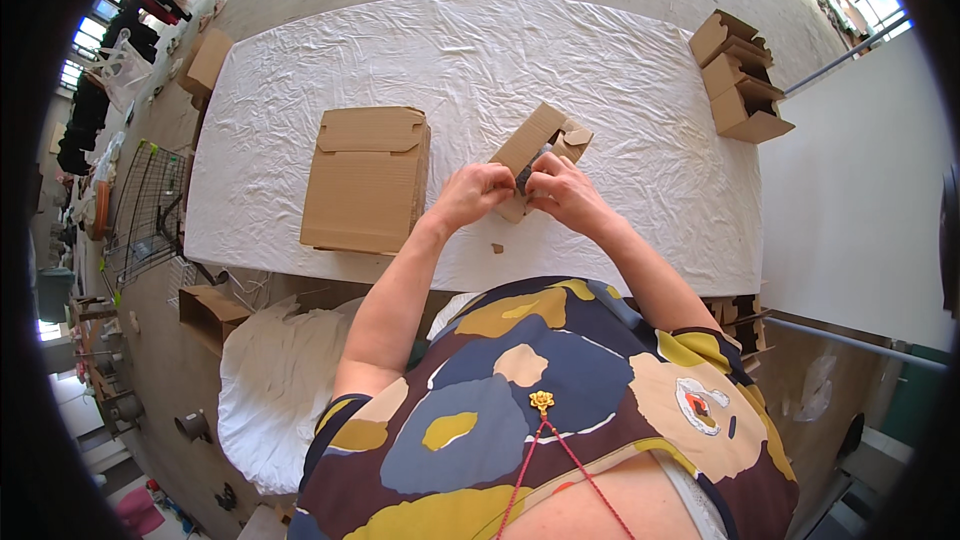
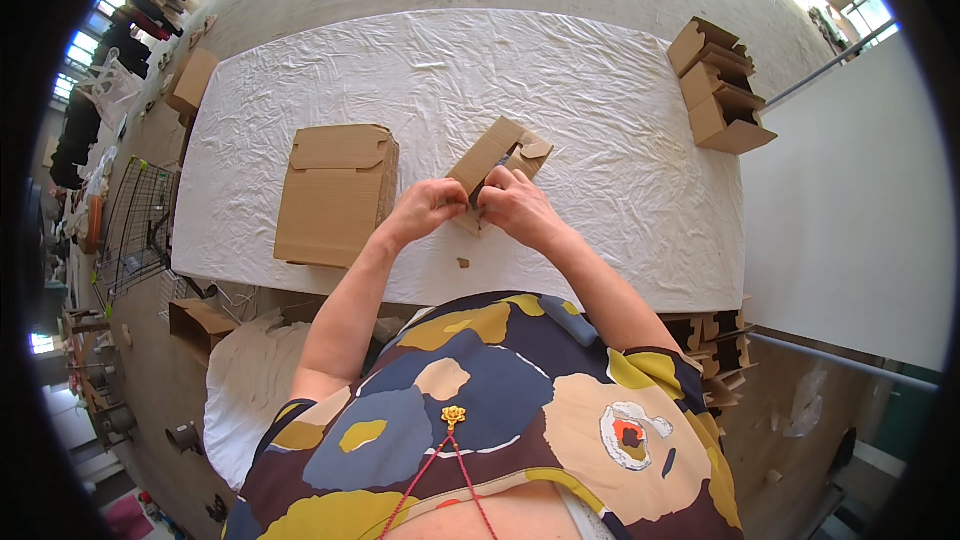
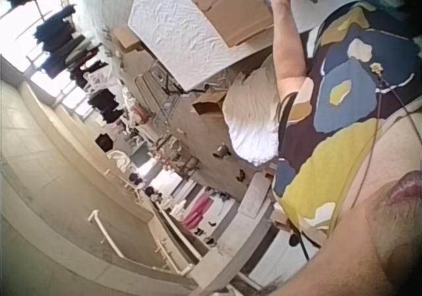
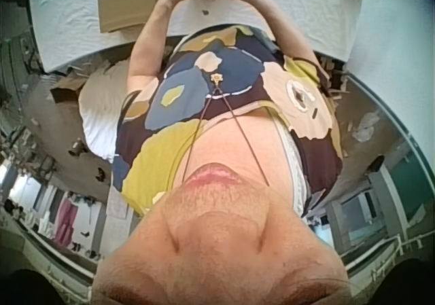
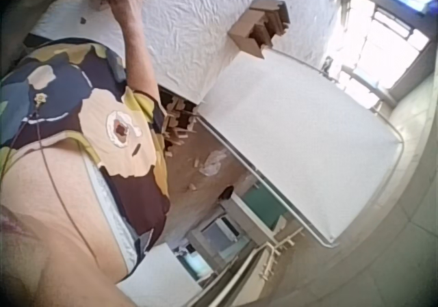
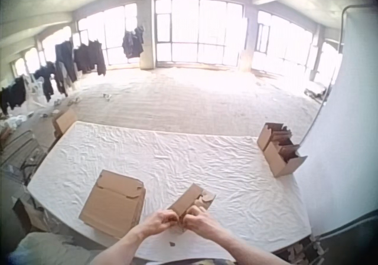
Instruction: The person picks up flat cardboard sheets and folds them into three-dimensional boxes by hand, then places the finished boxes into a stack.
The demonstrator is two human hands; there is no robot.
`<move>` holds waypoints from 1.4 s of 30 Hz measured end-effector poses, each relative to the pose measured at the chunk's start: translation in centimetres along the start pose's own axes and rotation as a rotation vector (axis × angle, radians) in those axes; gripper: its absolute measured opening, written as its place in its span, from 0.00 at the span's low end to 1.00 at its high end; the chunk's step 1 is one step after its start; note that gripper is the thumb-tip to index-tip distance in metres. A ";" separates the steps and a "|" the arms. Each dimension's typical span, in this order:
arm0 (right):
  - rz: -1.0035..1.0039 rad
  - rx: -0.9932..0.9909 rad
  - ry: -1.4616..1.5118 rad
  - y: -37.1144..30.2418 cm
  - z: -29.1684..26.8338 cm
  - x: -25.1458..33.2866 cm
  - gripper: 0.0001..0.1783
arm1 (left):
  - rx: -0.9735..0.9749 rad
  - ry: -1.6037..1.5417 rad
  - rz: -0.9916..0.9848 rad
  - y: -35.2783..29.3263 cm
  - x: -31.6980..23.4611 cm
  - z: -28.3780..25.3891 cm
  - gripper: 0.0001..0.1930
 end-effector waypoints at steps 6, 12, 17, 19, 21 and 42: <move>-0.027 -0.008 0.014 -0.4 -0.4 0.4 0.13 | -0.061 0.171 -0.129 1.0 0.7 0.2 0.06; -0.005 0.001 -0.028 -0.4 0.0 0.2 0.13 | -0.141 0.309 -0.108 2.0 -1.0 0.2 0.11; 0.032 -0.054 -0.081 0.1 0.8 0.6 0.17 | -0.411 0.111 0.011 1.0 0.3 -0.3 0.21; 0.036 -0.106 -0.067 -0.3 0.6 0.9 0.22 | -0.457 0.057 0.085 0.2 0.9 -0.2 0.21; 0.049 -0.209 -0.049 -0.6 0.5 0.6 0.23 | -0.491 0.090 0.145 -0.6 1.1 0.2 0.22; 0.266 -0.342 -0.490 2.8 -0.4 -3.7 0.32 | -0.322 -0.400 -0.122 1.3 10.6 4.1 0.31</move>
Point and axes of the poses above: each hand's wrist, its own y-axis towards the middle knuckle, its own z-axis out of the palm, x = y × z, the point moved 7 cm from there along y, towards the middle knuckle
